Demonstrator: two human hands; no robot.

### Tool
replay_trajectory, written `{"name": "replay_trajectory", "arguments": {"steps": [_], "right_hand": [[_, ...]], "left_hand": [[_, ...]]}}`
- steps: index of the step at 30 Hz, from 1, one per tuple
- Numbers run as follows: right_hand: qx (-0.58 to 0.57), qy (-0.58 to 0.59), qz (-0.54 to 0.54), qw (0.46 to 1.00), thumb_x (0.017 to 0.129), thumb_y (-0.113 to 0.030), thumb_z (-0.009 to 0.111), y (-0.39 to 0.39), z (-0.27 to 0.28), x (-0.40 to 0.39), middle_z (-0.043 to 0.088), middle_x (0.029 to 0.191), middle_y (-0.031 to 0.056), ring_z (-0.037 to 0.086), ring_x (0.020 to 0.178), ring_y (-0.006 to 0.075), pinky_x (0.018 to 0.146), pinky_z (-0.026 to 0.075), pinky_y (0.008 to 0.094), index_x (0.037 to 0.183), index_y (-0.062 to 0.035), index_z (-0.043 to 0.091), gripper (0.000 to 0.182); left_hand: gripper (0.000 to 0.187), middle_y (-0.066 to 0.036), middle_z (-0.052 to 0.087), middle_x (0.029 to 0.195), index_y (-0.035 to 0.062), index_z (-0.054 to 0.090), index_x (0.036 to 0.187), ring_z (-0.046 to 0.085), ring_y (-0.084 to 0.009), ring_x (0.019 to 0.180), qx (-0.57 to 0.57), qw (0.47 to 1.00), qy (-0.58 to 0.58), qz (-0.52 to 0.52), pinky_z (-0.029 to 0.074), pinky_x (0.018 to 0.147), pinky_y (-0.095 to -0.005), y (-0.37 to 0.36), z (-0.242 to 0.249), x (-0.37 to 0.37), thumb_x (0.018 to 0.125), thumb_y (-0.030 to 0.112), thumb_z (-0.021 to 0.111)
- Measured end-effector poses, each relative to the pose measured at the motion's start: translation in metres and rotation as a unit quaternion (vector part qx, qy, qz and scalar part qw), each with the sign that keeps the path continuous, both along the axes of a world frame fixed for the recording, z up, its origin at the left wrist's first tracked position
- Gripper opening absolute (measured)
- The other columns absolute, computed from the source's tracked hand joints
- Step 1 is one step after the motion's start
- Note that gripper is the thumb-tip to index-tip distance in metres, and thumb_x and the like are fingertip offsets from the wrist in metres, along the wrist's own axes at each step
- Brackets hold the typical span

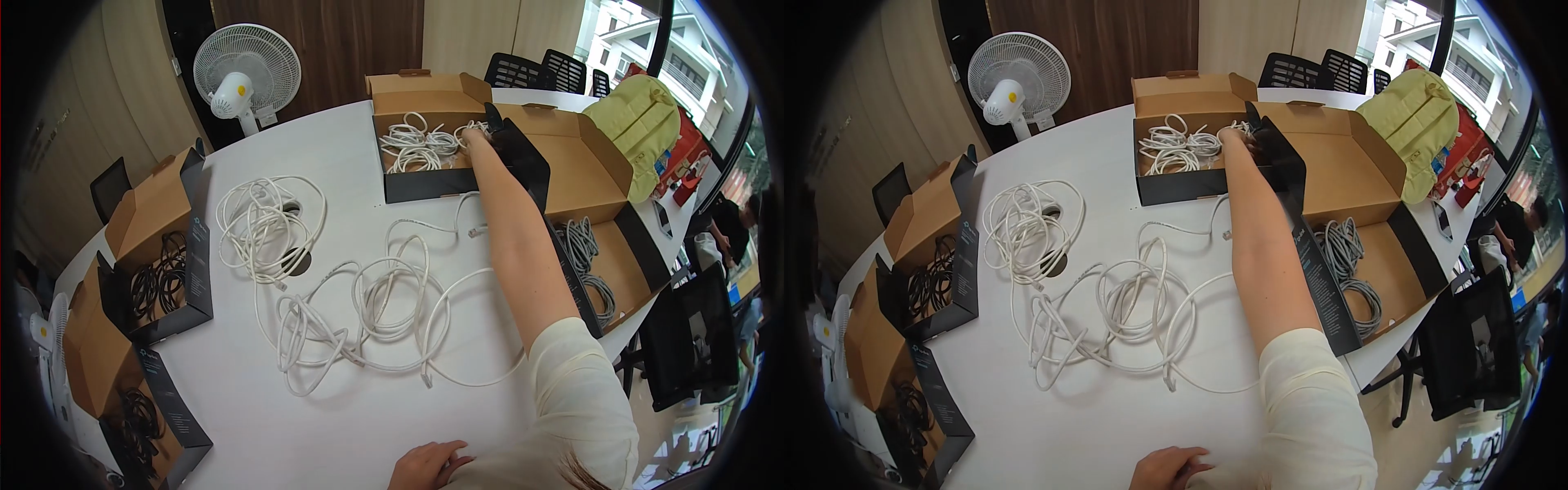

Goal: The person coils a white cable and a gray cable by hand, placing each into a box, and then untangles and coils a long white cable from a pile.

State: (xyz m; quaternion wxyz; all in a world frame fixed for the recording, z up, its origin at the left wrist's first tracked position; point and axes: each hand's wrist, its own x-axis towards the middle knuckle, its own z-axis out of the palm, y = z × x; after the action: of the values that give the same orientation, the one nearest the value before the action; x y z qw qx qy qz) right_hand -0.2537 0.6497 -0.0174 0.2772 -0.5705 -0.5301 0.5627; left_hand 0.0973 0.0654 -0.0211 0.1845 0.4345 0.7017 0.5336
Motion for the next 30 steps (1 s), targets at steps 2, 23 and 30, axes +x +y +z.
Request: {"name": "replay_trajectory", "arguments": {"steps": [2, 23, 30], "right_hand": [[-0.128, -0.267, -0.046, 0.954, 0.091, -0.029, 0.031, 0.062, -0.042, -0.076, 0.002, 0.147, 0.0265, -0.001, 0.138, 0.0325, 0.111, 0.000, 0.0455, 0.142, -0.0011, 0.010, 0.062], [0.644, -0.065, 0.460, 0.607, 0.082, -0.016, 0.061, -0.327, 0.074, 0.310, 0.048, 0.128, 0.0151, 0.043, 0.119, 0.0317, 0.102, 0.032, 0.0393, 0.125, -0.0060, 0.048, 0.045], [0.572, -0.072, 0.573, 0.583, 0.074, -0.023, 0.071, -0.376, 0.040, 0.352, 0.053, 0.100, 0.0105, 0.052, 0.100, 0.0270, 0.087, 0.042, 0.0393, 0.102, -0.0086, 0.059, 0.034]], "left_hand": [[0.020, -0.011, 0.058, 0.070, 0.0049, 0.060, 0.095, 0.056, -0.0269, 0.063, -0.005, 1.000, 0.008, 0.000, 0.046, 0.059, -0.0345, -0.001, 0.004, 0.000, 0.077, 0.012, 0.063], [0.017, -0.003, 0.057, 0.067, 0.0074, 0.061, 0.090, 0.055, -0.0181, 0.060, 0.007, 0.982, 0.190, -0.006, 0.041, 0.057, -0.0293, -0.008, -0.003, 0.010, 0.078, 0.018, 0.068], [0.014, -0.006, 0.061, 0.071, 0.0033, 0.063, 0.088, 0.057, -0.0136, 0.060, -0.007, 0.998, 0.055, 0.036, 0.046, 0.058, -0.0248, -0.032, 0.019, 0.000, 0.079, 0.013, 0.067]]}}
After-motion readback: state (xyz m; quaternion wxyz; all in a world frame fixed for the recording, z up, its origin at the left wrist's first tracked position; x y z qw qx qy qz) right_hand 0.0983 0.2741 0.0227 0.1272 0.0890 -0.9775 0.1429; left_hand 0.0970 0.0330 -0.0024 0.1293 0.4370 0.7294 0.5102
